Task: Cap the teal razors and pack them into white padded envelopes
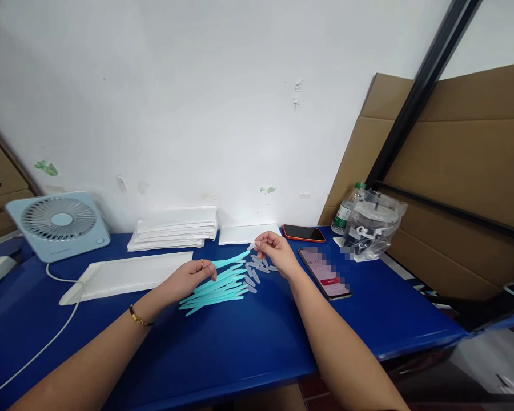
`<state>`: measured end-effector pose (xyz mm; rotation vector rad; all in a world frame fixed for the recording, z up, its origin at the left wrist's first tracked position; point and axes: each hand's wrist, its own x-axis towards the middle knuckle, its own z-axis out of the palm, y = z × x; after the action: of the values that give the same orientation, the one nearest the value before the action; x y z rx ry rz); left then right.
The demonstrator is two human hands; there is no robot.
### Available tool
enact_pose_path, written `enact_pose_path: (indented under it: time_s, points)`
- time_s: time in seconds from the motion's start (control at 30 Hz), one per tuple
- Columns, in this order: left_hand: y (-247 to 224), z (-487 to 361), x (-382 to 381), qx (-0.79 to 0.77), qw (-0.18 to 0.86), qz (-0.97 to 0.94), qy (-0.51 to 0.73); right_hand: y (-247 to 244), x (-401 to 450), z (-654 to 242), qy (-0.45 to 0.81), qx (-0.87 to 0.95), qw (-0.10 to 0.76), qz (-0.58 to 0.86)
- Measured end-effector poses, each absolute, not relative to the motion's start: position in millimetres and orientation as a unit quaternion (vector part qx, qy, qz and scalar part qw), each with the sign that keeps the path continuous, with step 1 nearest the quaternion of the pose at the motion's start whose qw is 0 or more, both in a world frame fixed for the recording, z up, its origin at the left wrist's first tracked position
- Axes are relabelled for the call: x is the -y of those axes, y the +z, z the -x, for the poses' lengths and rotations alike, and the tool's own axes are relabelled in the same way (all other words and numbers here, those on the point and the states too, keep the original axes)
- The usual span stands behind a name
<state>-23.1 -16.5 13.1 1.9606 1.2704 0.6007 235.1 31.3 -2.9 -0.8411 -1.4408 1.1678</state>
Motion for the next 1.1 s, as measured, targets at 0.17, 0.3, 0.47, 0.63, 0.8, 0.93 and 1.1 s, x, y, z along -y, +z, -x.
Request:
enact_pose_path:
  time_s: [0.17, 0.3, 0.47, 0.63, 0.8, 0.93, 1.1]
  points:
    - [15, 23, 16, -0.505, 0.373, -0.740, 0.243, 0, -30, -239, 0.486, 0.602, 0.526, 0.353]
    - [15, 23, 15, -0.514, 0.366, -0.736, 0.245, 3, -27, -238, 0.483, 0.607, 0.521, 0.356]
    - [15, 22, 15, -0.514, 0.359, -0.739, 0.246, 3, -24, -231, 0.490, 0.623, 0.496, 0.354]
    - [16, 24, 13, -0.514, 0.352, -0.742, 0.248, 1, -25, -232, 0.486, 0.625, 0.501, 0.351]
    - [17, 28, 11, -0.512, 0.337, -0.750, 0.251, 3, -25, -234, 0.473, 0.610, 0.523, 0.362]
    - [14, 26, 11, -0.501, 0.336, -0.756, 0.252, 1, -20, -224, 0.497, 0.626, 0.490, 0.347]
    - [9, 26, 9, -0.508, 0.308, -0.771, 0.231, -6, -20, -217, 0.520, 0.639, 0.452, 0.343]
